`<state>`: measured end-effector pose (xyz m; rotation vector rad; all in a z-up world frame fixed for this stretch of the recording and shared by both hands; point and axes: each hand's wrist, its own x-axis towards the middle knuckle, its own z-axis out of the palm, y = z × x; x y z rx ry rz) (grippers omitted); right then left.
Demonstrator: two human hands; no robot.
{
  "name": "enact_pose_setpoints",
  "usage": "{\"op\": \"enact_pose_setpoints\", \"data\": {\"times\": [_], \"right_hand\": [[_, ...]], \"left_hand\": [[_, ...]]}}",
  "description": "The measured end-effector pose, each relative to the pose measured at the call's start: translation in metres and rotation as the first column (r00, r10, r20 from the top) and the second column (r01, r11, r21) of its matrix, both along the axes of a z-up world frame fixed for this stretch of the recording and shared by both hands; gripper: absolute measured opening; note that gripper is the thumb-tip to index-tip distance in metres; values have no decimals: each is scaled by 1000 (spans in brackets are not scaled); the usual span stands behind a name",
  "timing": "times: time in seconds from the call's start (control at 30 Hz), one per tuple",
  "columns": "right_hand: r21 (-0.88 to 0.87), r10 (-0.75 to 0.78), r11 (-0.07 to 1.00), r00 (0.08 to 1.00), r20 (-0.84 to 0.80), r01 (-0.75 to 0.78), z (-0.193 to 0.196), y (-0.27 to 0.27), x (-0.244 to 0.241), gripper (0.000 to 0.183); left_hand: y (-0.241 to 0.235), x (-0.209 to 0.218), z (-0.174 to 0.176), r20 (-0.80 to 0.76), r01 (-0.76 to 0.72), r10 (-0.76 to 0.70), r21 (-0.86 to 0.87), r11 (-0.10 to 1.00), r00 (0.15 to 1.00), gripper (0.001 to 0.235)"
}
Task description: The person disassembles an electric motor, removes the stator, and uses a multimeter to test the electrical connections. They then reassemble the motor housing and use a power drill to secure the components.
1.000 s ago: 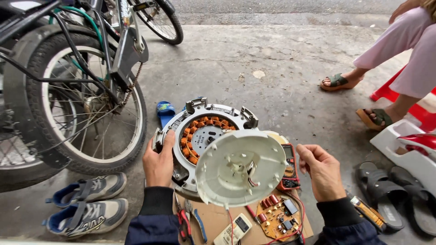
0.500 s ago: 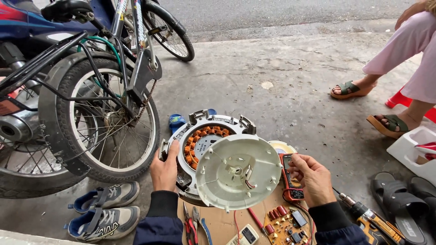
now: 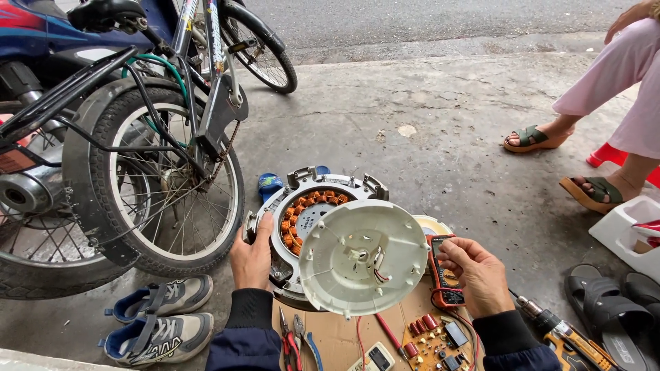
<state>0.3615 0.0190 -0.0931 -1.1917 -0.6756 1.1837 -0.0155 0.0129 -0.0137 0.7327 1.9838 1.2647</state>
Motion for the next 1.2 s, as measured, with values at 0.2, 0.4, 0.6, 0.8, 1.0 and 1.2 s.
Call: {"op": "enact_pose_setpoints", "data": {"times": [0.2, 0.4, 0.6, 0.8, 1.0, 1.2], "right_hand": [[-37, 4, 999, 1000, 19, -3, 1, 2, -6, 11], [-12, 21, 1000, 999, -30, -21, -8, 5, -4, 14], [-22, 31, 999, 999, -15, -32, -8, 4, -3, 19], [-32, 34, 999, 999, -15, -35, -3, 2, -5, 19], [-49, 41, 998, 998, -40, -43, 0, 1, -5, 18], [-70, 53, 996, 998, -30, -55, -2, 3, -4, 15]], "left_hand": [[3, -7, -3, 11, -29, 29, -10, 1000, 1000, 114], [-2, -4, 8, 31, -34, 35, -16, 999, 999, 111], [-3, -1, 9, 53, -38, 38, -2, 999, 998, 112], [0, -3, 4, -8, -10, 9, -60, 998, 1000, 117], [0, 0, 6, 2, -11, 11, -44, 999, 1000, 118], [-2, 4, 12, 49, -41, 43, -29, 999, 998, 117]]}}
